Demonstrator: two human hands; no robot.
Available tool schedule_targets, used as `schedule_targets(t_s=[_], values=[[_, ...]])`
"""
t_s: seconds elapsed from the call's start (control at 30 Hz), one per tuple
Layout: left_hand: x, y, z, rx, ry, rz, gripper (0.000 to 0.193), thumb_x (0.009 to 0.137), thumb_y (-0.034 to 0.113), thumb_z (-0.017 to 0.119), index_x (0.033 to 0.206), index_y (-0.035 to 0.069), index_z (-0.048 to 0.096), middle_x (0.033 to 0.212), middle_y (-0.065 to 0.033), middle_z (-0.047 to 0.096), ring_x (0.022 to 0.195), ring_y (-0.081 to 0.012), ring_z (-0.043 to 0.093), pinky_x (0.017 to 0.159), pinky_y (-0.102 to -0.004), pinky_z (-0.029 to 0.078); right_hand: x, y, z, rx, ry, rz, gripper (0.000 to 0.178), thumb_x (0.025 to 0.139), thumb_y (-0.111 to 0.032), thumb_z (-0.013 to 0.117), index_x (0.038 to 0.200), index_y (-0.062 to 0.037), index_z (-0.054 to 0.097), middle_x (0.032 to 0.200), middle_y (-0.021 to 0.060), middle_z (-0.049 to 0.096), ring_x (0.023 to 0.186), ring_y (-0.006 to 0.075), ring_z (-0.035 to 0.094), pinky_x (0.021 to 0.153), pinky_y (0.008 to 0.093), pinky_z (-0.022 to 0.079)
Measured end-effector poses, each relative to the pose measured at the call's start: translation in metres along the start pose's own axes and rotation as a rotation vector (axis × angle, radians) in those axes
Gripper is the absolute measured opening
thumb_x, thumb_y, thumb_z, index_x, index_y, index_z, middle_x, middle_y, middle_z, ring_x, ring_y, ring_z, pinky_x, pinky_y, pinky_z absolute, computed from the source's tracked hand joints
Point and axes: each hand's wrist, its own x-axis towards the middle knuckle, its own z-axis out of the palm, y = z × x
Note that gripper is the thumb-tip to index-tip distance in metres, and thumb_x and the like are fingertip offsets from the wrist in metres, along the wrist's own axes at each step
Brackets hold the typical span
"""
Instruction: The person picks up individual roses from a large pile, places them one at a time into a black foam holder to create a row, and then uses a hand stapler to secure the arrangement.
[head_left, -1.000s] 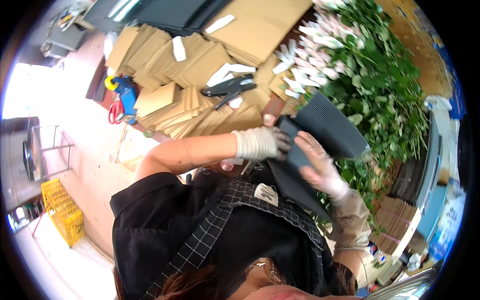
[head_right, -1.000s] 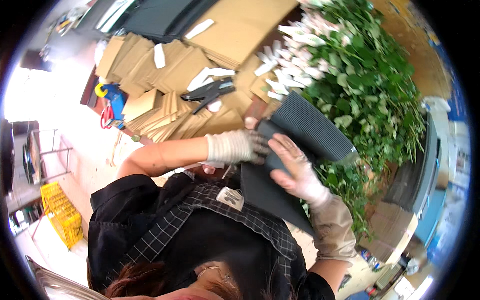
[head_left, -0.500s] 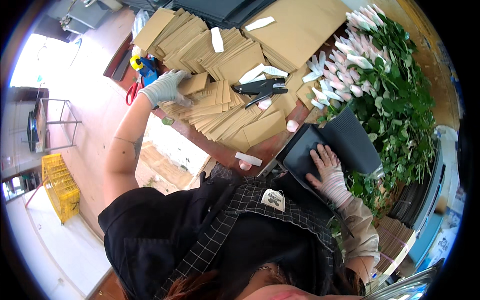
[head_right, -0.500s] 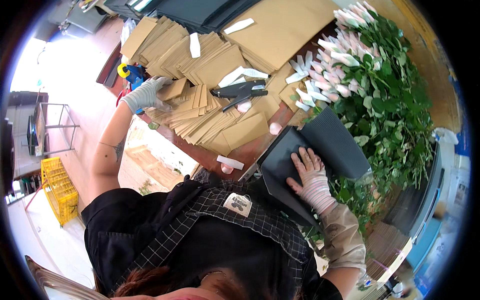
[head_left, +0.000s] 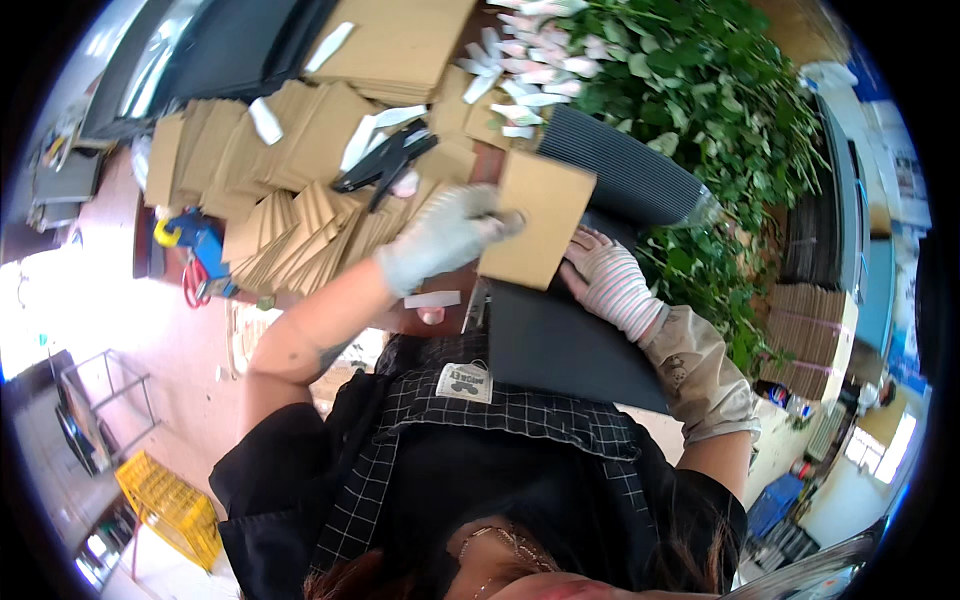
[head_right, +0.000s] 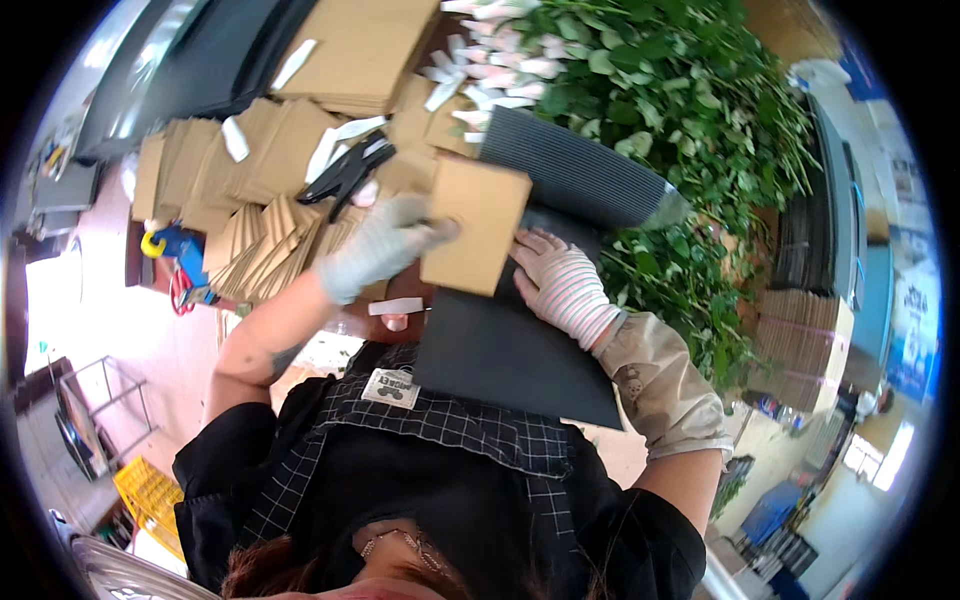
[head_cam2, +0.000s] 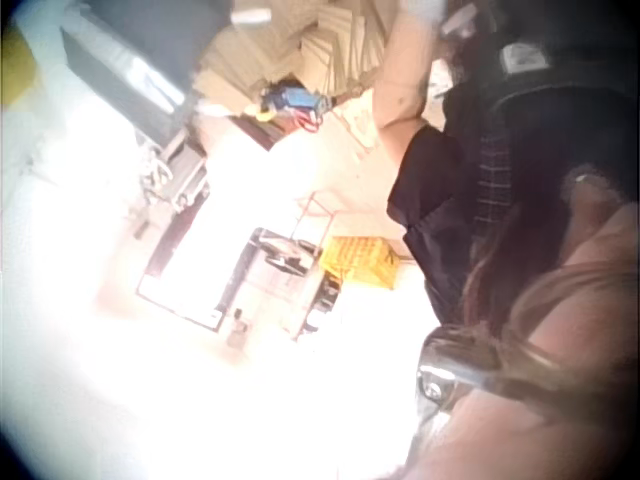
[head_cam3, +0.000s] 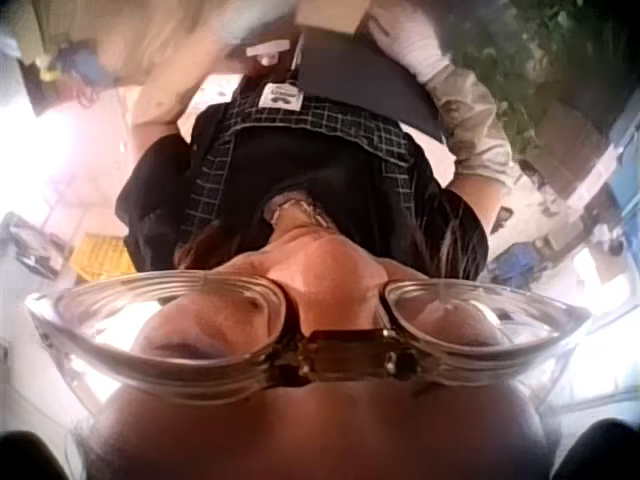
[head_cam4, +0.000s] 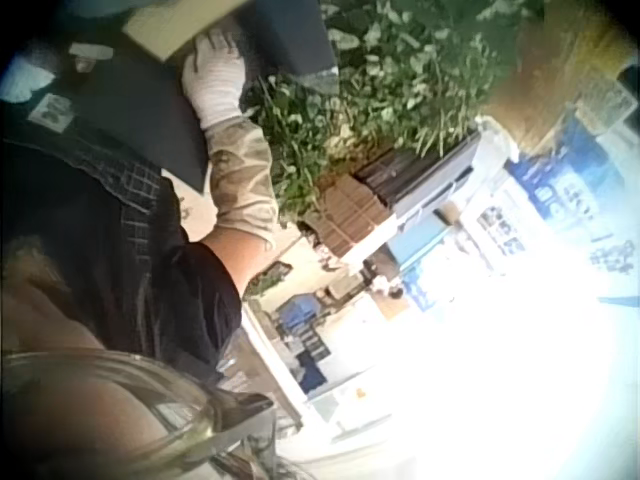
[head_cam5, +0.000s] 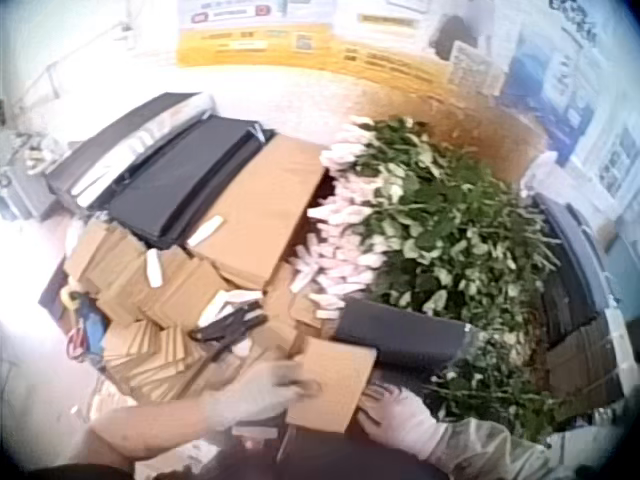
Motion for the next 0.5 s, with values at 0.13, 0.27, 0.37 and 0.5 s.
schedule_targets(t_s=[0.13, 0.27, 0.37, 0.5], values=[[0.053, -0.051, 0.053, 0.044, -0.133, -0.239, 0.030, 0.084, 0.029, 0.066, 0.092, 0.000, 0.065, 0.080, -0.0085, 0.062, 0.073, -0.0183, 0.059, 0.065, -0.0320, 0.047, -0.011, -0.010, -0.035, 0.171, 0.253, 0.223, 0.031, 0.081, -0.016, 0.058, 0.111, -0.0073, 0.059, 0.110, 0.0139, 0.062, 0.099, 0.0352, 0.059, 0.088, 0.0424, 0.047], [0.051, -0.047, 0.051, 0.467, -0.281, -0.171, 0.042, 0.083, 0.038, 0.065, 0.093, -0.002, 0.064, 0.080, -0.0122, 0.064, 0.075, -0.0239, 0.063, 0.071, -0.0349, 0.050, 0.005, -0.009, -0.012, -0.028, 0.187, -0.017, 0.059, 0.073, -0.037, 0.070, 0.124, -0.0113, 0.053, 0.136, 0.0162, 0.043, 0.127, 0.0337, 0.039, 0.105, 0.0465, 0.032], [0.032, -0.059, 0.046, 0.338, 0.047, -0.081, 0.040, 0.083, 0.034, 0.067, 0.097, -0.003, 0.061, 0.082, -0.0098, 0.065, 0.074, -0.0194, 0.062, 0.069, -0.0322, 0.050, 0.005, 0.003, 0.006, -0.033, 0.065, -0.017, 0.075, 0.068, -0.047, 0.072, 0.132, -0.0165, 0.047, 0.144, 0.0154, 0.029, 0.135, 0.0362, 0.025, 0.109, 0.0521, 0.021], [0.026, -0.078, 0.053, -0.128, 0.171, -0.265, 0.037, 0.080, 0.021, 0.074, 0.103, -0.004, 0.060, 0.090, -0.0078, 0.065, 0.078, -0.0129, 0.058, 0.070, -0.0269, 0.048, 0.010, -0.002, 0.003, -0.075, -0.018, 0.005, 0.077, 0.068, -0.052, 0.072, 0.133, -0.0193, 0.047, 0.143, 0.0155, 0.031, 0.134, 0.0385, 0.027, 0.105, 0.0546, 0.027]])
